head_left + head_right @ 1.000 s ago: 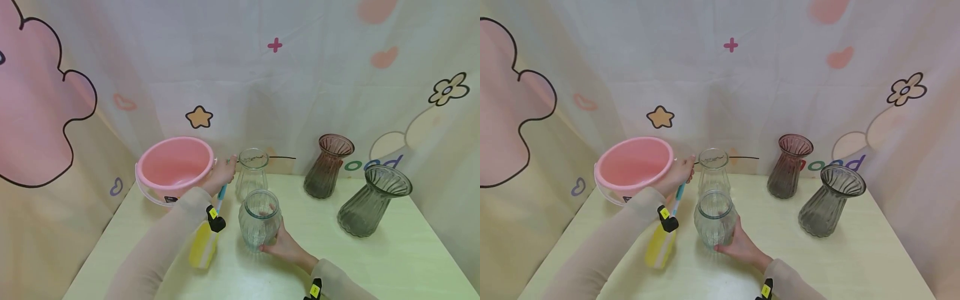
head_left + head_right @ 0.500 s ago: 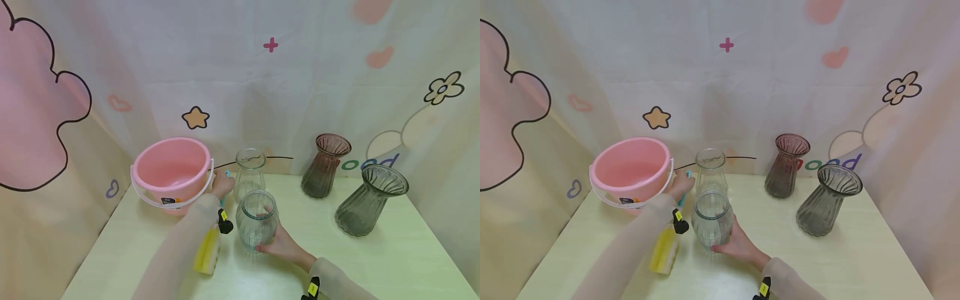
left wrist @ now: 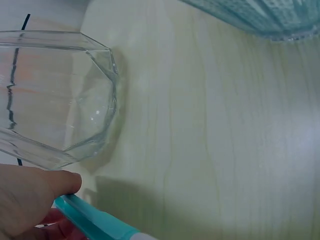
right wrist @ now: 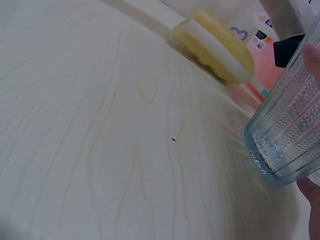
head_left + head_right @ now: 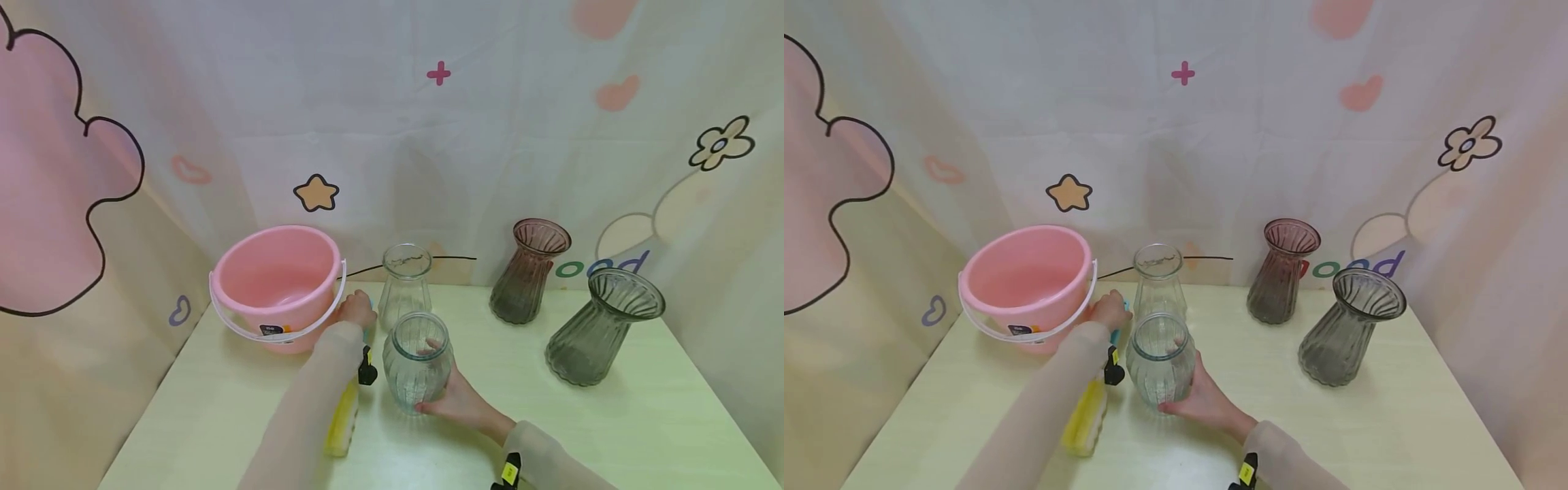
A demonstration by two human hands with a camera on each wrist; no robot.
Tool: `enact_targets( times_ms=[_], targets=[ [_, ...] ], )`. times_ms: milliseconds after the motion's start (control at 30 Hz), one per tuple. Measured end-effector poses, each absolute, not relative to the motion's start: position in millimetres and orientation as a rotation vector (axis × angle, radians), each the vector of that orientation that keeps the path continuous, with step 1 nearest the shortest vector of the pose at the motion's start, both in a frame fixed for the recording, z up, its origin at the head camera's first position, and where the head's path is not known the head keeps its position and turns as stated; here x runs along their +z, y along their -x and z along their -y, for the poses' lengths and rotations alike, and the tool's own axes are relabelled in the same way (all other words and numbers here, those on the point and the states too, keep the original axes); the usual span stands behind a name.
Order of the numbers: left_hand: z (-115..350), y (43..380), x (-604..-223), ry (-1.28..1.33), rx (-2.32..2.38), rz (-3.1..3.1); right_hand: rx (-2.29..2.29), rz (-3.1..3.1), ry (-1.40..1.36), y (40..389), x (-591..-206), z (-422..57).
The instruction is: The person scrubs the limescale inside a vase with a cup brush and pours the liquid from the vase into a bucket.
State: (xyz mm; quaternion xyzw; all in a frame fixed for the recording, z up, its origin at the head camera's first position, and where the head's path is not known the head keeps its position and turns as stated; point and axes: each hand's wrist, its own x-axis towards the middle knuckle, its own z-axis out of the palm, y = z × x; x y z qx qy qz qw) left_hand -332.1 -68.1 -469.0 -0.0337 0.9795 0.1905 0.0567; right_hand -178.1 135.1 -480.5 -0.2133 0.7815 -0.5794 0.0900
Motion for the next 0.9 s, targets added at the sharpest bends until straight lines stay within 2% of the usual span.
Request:
enact_targets(
  times_ms=[467,667,900],
  targets=[
    [71.5,330.6,-486.1,0.094,0.608,-2.935,-1.721,-2.384,0.605,177.6,-478.4,-131.6],
    [74.4,316.5,-471.8,-0.041,0.588,-2.96,-1.728,-2.409,0.603,176.0,-473.9,-129.5],
    [77.0,284.4,-447.3,-0.195,0.843,-2.891,-1.756,-2.372,0.596,178.3,-479.9,-130.1]
  ],
)
